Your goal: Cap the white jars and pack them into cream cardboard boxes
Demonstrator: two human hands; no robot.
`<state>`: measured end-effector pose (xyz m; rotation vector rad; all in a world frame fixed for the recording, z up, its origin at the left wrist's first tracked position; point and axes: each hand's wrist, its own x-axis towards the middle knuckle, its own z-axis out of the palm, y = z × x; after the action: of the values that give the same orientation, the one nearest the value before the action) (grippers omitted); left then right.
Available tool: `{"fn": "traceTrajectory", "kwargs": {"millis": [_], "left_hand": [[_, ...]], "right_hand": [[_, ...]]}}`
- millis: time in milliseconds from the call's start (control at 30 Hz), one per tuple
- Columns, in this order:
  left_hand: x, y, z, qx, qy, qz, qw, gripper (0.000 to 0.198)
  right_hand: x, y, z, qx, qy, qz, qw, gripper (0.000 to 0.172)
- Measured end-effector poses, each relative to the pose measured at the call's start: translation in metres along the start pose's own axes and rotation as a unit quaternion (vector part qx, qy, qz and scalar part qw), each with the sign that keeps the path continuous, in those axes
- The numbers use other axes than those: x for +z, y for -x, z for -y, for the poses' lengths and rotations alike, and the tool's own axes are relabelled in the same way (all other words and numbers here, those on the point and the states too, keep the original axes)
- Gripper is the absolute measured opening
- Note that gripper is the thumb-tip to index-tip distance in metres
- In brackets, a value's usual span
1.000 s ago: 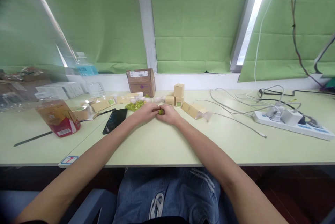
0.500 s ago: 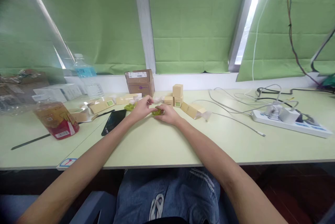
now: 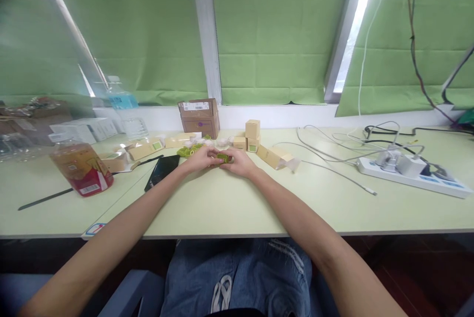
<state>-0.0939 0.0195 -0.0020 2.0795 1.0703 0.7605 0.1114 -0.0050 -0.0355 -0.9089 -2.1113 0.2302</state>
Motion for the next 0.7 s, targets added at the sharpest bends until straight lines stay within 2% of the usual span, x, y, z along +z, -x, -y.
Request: {"fn": "traceTrajectory", "kwargs": {"millis": [100,300,700], "left_hand": [[0.008,-0.003,0.005,0.021,-0.029,-0.046,0.998,0.038],[0.015,-0.003,0.006,0.033,-0.091,-0.094,0.991,0.031],[0.022,-0.004,0.005,0.083,-0.16,-0.115,0.977,0.019]], "right_hand": [[0.001,0.0,-0.001,-0.001,0.001,-0.002,1.0,0.04],[0.005,-0.001,-0.002,0.001,-0.015,0.004,1.0,0.043],[0.003,-0.002,-0.001,0.006,-0.02,0.004,1.0,0.047]]}}
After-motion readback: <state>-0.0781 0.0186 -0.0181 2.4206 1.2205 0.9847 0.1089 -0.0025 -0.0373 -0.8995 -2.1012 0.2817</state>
